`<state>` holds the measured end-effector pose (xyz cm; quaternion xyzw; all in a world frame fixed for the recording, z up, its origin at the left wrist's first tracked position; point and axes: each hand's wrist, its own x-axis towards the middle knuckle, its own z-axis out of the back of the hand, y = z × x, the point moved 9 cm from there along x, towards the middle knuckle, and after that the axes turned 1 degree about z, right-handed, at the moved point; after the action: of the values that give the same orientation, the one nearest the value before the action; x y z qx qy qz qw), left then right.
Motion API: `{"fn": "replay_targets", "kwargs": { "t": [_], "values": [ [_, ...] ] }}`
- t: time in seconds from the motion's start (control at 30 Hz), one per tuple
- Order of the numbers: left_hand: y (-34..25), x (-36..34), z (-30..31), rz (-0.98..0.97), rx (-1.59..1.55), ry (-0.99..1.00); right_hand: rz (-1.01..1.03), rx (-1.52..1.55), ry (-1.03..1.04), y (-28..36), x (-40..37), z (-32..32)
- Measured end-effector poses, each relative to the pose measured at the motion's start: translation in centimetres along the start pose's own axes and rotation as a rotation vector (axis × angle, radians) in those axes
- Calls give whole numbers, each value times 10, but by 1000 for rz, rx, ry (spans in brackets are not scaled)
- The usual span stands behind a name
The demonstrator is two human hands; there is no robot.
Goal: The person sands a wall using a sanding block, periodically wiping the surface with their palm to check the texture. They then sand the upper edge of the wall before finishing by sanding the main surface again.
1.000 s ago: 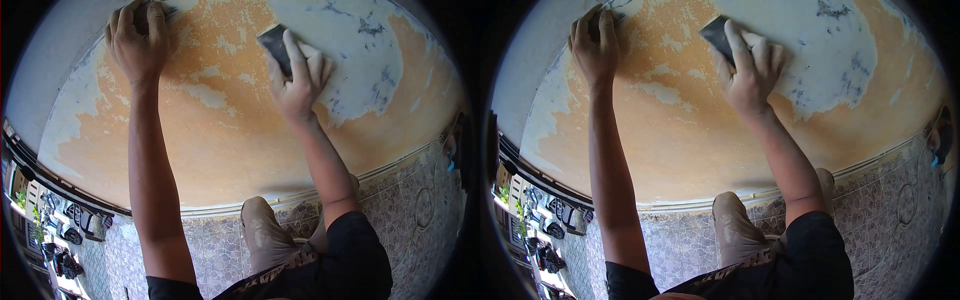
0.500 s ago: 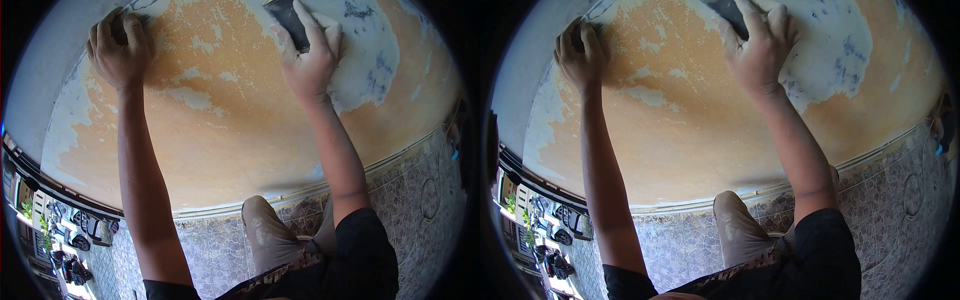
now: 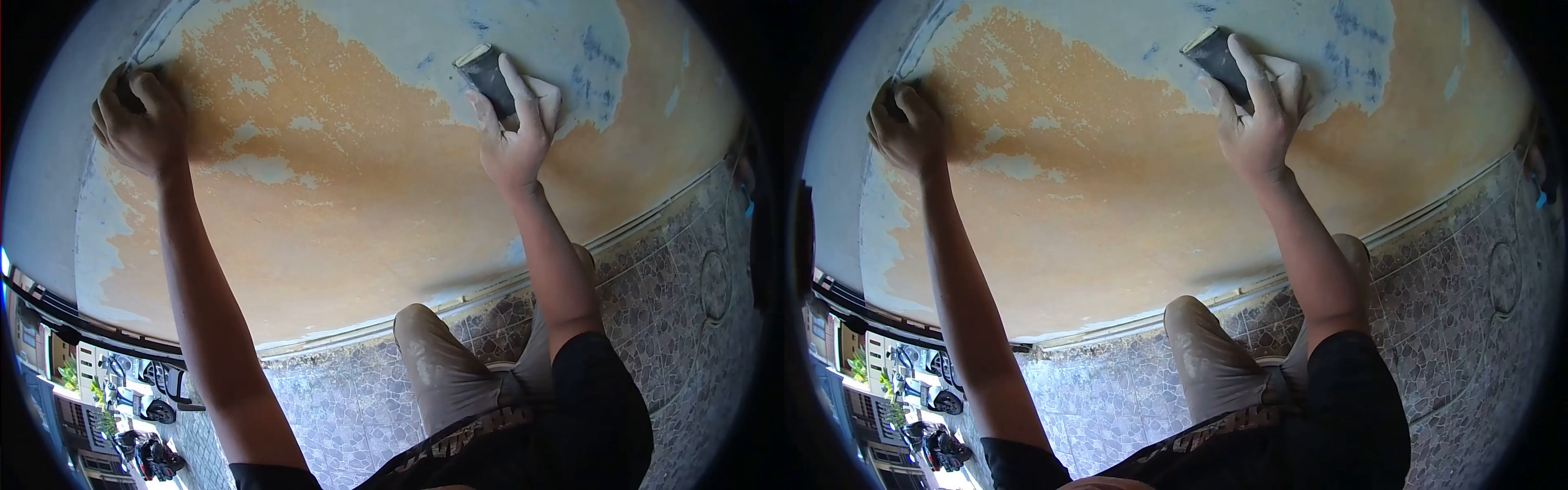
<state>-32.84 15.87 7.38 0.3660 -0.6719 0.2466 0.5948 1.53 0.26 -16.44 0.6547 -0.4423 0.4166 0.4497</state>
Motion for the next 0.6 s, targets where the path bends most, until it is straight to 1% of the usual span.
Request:
{"fn": "replay_targets", "kwargs": {
  "t": [0.07,0.1,0.13,0.17,0.2,0.23,0.27,0.33,0.37,0.4,0.43,0.47,0.53,0.6],
  "values": [
    [-3,0,1,-16,-5,-35,-94,-4,-41,7,-11,-3],
    [-2,0,1,-7,7,-24,-101,43,-39,17,-40,-11],
    [-1,-1,2,1,22,-11,-28,0,11,32,-80,-15],
    [2,0,2,-4,23,-13,101,-66,186,50,-121,-21],
    [4,1,0,-28,18,-5,158,28,280,58,-161,-22],
    [5,1,-1,-48,17,11,265,67,463,61,-196,-18],
    [6,-2,0,-48,20,23,256,71,471,53,-201,-6],
    [0,0,1,-75,35,6,364,81,651,48,-208,-7],
    [-1,1,-1,-79,30,9,299,37,556,35,-195,-4],
    [0,0,-1,-62,38,7,216,23,398,27,-154,0],
    [1,-2,1,-42,49,5,184,-58,254,20,-120,3],
    [-2,-4,2,-39,51,17,82,-23,152,6,-96,-1],
    [-10,-8,6,-22,-31,0,9,-7,7,0,-56,-5],
    [-10,-12,4,-68,-23,-17,-74,13,-54,2,-59,-8]
  ]
}}
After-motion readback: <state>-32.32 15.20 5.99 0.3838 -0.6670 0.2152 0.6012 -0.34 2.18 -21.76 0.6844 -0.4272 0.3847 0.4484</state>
